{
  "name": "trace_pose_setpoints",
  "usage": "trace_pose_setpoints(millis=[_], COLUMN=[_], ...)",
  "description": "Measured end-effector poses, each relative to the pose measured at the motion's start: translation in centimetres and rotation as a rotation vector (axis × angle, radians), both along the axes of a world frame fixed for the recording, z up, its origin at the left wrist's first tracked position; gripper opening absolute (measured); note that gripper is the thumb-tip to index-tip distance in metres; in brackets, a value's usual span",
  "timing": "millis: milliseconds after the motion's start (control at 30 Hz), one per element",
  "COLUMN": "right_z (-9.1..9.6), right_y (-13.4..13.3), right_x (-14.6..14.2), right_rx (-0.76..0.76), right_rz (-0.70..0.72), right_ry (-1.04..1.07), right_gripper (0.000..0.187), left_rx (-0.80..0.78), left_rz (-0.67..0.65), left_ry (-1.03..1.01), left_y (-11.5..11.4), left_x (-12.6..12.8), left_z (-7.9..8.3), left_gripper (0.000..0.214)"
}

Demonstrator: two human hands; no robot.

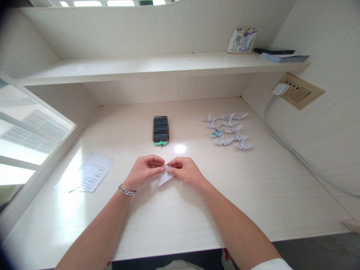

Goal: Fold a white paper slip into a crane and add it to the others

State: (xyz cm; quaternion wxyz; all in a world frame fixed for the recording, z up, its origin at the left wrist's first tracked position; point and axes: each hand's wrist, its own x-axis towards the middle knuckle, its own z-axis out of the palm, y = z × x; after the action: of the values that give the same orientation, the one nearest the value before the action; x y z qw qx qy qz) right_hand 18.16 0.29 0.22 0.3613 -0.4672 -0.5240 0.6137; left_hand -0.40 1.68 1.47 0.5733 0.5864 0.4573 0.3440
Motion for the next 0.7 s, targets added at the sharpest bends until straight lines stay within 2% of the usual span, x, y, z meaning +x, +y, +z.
trace_pose_setpoints(millis=[433,700], right_z=[-0.01,-0.27], right_y=[-0.03,-0.02], right_x=[0.05,0.08], right_rx=[0.010,0.010], right_rz=[0.012,0.025], right_ry=[-0.009,0.005], right_gripper=[0.019,0.019], left_rx=[0.011,-0.035], left_rz=[0.013,0.009], left_ry=[0.001,-0.072], left_y=[0.08,0.23], left_x=[0.08,0.02], left_z=[-0.43,-0.66], left_gripper=[0.024,0.026])
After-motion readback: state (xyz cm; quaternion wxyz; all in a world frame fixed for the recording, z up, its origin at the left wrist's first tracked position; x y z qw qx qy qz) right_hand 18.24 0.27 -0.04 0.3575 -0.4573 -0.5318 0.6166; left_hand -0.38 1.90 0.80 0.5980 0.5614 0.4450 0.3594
